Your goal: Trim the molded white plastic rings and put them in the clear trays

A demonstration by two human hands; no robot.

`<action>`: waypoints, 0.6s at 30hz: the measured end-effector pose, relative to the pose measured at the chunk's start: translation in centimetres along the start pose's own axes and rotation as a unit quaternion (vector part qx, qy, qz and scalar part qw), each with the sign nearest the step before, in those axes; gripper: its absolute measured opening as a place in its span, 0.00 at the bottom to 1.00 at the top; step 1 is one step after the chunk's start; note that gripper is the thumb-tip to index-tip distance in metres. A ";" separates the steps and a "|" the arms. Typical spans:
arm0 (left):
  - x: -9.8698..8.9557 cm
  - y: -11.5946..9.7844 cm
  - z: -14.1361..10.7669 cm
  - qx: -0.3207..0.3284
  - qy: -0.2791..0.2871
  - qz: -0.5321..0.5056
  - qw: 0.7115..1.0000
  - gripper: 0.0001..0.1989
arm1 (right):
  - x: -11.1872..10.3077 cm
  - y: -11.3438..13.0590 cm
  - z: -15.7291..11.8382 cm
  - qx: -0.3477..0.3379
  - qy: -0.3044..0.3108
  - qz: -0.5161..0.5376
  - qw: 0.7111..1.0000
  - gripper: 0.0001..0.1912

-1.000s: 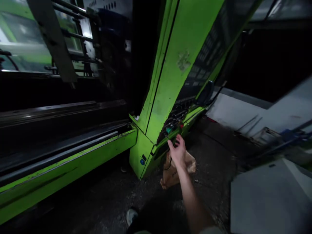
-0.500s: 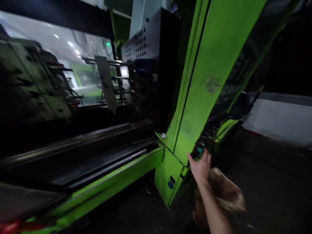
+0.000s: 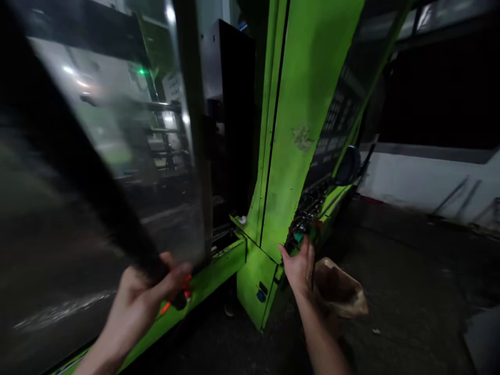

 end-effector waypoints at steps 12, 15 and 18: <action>13.0 0.4 10.6 0.092 0.002 -0.055 0.994 0.22 | 0.2 -0.5 -1.3 -0.013 0.006 0.011 1.000 0.52; 14.2 0.3 11.4 0.111 -0.002 -0.057 0.992 0.22 | -0.1 -0.7 -1.6 -0.026 0.001 0.017 1.000 0.49; 15.0 0.3 11.9 0.131 0.008 -0.069 0.989 0.21 | 0.1 -0.7 -1.7 -0.039 -0.012 0.017 0.999 0.48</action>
Point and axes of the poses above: each hand's wrist, its own z-axis towards the middle knuckle, its own x-axis out of the palm, y = z × x, the point moved 3 cm from there along z, towards the middle knuckle, and after that the axes turned 9 degrees about y, right-handed, at the moved point
